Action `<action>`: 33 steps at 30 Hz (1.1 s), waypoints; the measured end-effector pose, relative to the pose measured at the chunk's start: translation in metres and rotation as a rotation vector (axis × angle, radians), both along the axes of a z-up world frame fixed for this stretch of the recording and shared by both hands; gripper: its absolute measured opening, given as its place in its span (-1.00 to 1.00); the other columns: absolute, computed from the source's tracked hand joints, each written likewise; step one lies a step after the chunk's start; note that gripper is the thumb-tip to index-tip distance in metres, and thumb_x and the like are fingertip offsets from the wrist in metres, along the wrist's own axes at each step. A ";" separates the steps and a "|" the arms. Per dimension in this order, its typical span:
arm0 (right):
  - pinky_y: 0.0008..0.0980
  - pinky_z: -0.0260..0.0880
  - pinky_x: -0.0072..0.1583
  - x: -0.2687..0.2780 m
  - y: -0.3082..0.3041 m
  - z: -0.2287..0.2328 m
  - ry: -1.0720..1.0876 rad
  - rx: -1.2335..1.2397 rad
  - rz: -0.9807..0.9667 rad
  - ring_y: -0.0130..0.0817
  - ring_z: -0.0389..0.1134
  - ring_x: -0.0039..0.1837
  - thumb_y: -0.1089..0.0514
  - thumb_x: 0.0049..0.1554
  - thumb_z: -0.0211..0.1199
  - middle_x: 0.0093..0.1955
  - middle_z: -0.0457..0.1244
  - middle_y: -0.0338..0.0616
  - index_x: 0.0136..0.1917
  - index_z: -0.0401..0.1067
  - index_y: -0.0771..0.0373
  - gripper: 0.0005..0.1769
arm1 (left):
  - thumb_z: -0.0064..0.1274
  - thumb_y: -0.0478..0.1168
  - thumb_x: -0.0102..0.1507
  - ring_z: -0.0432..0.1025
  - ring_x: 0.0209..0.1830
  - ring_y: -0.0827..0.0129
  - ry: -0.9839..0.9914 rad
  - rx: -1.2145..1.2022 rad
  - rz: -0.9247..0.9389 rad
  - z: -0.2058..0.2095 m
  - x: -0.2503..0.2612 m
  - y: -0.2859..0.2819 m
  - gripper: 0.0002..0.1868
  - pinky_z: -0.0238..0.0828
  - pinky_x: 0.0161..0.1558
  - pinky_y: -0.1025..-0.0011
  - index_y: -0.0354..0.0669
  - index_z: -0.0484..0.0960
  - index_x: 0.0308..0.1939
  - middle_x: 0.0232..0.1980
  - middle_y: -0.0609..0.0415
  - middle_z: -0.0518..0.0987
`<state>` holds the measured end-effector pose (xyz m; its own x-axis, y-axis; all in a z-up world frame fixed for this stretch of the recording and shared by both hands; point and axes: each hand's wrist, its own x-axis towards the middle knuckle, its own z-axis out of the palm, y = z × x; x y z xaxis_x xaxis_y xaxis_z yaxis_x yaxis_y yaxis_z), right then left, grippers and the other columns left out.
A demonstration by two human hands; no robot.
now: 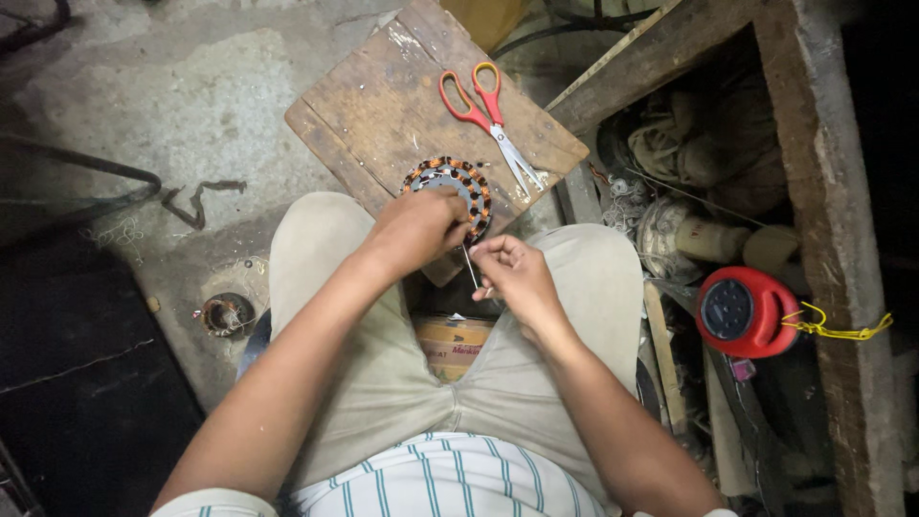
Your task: The person winds copper wire around the slots of a circular metal stator core. They use their hands to guide the wire and a pair of scissors to cut the wire at the end.
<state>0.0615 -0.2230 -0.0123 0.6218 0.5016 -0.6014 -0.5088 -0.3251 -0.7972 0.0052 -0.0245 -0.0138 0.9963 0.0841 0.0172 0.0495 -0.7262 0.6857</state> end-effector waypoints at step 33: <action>-0.53 0.07 -0.37 -0.002 -0.002 0.000 -0.614 -0.224 0.022 -0.68 0.05 -0.42 0.28 0.11 0.33 -0.48 0.11 -0.37 -0.18 0.40 0.34 -0.88 | 0.17 0.49 0.06 0.53 0.02 0.04 0.677 0.291 0.368 0.032 0.002 -0.023 -0.02 0.59 -0.21 0.25 -0.13 0.28 0.25 0.18 -0.17 0.38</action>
